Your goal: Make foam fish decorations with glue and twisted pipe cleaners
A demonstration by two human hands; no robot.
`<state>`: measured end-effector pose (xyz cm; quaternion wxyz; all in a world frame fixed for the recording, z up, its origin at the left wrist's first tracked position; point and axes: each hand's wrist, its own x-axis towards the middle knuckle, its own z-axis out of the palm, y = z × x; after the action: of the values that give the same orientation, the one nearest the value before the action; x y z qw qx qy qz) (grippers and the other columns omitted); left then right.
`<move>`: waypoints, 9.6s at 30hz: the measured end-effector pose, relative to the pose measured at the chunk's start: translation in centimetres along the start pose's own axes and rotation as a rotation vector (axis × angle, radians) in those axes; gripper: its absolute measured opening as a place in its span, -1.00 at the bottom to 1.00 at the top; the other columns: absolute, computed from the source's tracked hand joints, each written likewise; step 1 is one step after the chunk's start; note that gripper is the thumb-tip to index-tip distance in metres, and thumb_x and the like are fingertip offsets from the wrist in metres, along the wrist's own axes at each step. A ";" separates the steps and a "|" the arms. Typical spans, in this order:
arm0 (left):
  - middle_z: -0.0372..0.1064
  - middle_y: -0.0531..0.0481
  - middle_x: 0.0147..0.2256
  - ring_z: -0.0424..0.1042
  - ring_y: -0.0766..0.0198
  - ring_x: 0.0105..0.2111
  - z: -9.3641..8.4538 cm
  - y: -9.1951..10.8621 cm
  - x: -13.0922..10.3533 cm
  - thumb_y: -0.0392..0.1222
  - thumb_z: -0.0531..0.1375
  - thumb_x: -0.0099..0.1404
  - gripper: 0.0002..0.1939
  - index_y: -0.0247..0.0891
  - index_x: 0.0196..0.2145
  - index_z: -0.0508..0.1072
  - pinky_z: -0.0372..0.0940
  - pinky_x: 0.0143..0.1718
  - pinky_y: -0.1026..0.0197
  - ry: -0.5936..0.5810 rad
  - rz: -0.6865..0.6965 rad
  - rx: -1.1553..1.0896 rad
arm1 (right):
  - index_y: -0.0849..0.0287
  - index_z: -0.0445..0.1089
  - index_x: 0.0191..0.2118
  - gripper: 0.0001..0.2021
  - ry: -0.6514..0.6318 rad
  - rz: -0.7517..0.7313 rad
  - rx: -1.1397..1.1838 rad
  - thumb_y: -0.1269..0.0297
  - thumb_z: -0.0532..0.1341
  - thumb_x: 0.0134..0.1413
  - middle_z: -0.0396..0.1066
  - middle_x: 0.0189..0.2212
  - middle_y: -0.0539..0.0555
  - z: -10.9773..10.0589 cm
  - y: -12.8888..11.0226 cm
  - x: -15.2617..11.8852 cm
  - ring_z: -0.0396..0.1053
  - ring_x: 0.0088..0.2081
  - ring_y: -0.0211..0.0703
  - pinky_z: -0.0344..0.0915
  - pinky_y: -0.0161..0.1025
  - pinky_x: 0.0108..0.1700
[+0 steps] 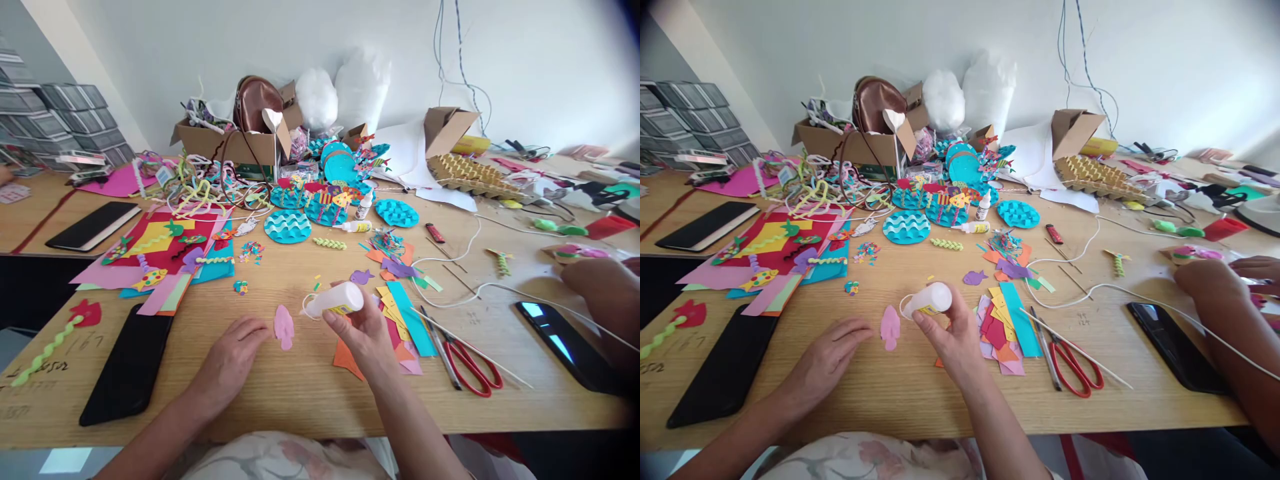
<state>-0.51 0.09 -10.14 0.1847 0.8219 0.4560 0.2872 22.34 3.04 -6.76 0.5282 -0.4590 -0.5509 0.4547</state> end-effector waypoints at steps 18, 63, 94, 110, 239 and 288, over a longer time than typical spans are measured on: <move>0.37 -0.13 -0.08 0.31 0.14 -0.03 2.8 -0.6 0.7 -0.24 -0.05 0.38 -0.73 -0.27 -0.09 0.38 0.31 -0.02 0.02 -0.014 0.254 0.327 | 0.11 0.36 -0.33 -0.79 -0.137 -0.054 -0.261 0.26 0.33 -0.15 0.39 -0.45 -0.09 2.7 1.7 0.9 0.31 -0.39 -0.24 0.20 -0.34 -0.32; 0.36 -0.09 -0.14 0.30 0.18 -0.09 3.3 -0.2 1.0 -0.20 -0.05 0.38 -0.73 -0.21 -0.15 0.42 0.22 -0.05 0.09 -0.106 0.045 0.061 | 0.13 0.24 -0.53 -0.77 -0.143 -0.070 -0.390 0.15 0.28 -0.16 0.21 -0.61 -0.12 3.7 2.0 1.9 0.14 -0.52 -0.30 0.06 -0.35 -0.46; 0.36 -0.12 -0.13 0.33 0.14 -0.13 2.8 0.4 1.2 -0.15 -0.03 0.35 -0.73 -0.23 -0.14 0.41 0.24 -0.09 0.08 -0.144 -0.096 -0.021 | 0.13 0.26 -0.50 -0.81 -0.160 -0.029 -0.330 0.27 0.32 -0.19 0.27 -0.56 -0.11 3.7 1.4 1.8 0.22 -0.46 -0.28 0.12 -0.34 -0.40; 0.35 -0.11 -0.14 0.32 0.16 -0.14 2.9 0.2 1.0 -0.12 -0.04 0.36 -0.71 -0.22 -0.12 0.41 0.23 -0.08 0.11 -0.173 -0.126 -0.011 | 0.13 0.26 -0.50 -0.80 -0.178 -0.040 -0.320 0.25 0.32 -0.20 0.28 -0.56 -0.11 3.8 1.7 2.0 0.22 -0.46 -0.28 0.13 -0.34 -0.40; 0.42 -0.03 -0.21 0.36 0.16 -0.16 2.0 1.6 2.1 -0.14 0.01 0.26 -0.81 -0.18 -0.28 0.39 0.20 -0.08 0.15 -0.137 -0.392 -0.316 | 0.13 0.28 -0.47 -0.78 -0.157 -0.048 -0.363 0.16 0.30 -0.17 0.30 -0.54 -0.09 3.4 1.2 1.5 0.24 -0.44 -0.26 0.14 -0.33 -0.38; 0.40 0.04 -0.26 0.34 0.19 -0.21 2.2 1.6 2.0 -0.07 -0.03 0.32 -0.76 -0.19 -0.28 0.37 0.17 -0.16 0.19 -0.147 -0.444 -0.406 | 0.13 0.27 -0.43 -0.78 -0.142 -0.050 -0.374 0.17 0.29 -0.15 0.30 -0.50 -0.07 3.5 1.8 1.8 0.24 -0.42 -0.24 0.18 -0.30 -0.35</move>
<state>2.82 0.87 -10.33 0.4358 0.6670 0.5431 0.2651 18.87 5.02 -8.34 0.4049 -0.5021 -0.6726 0.3626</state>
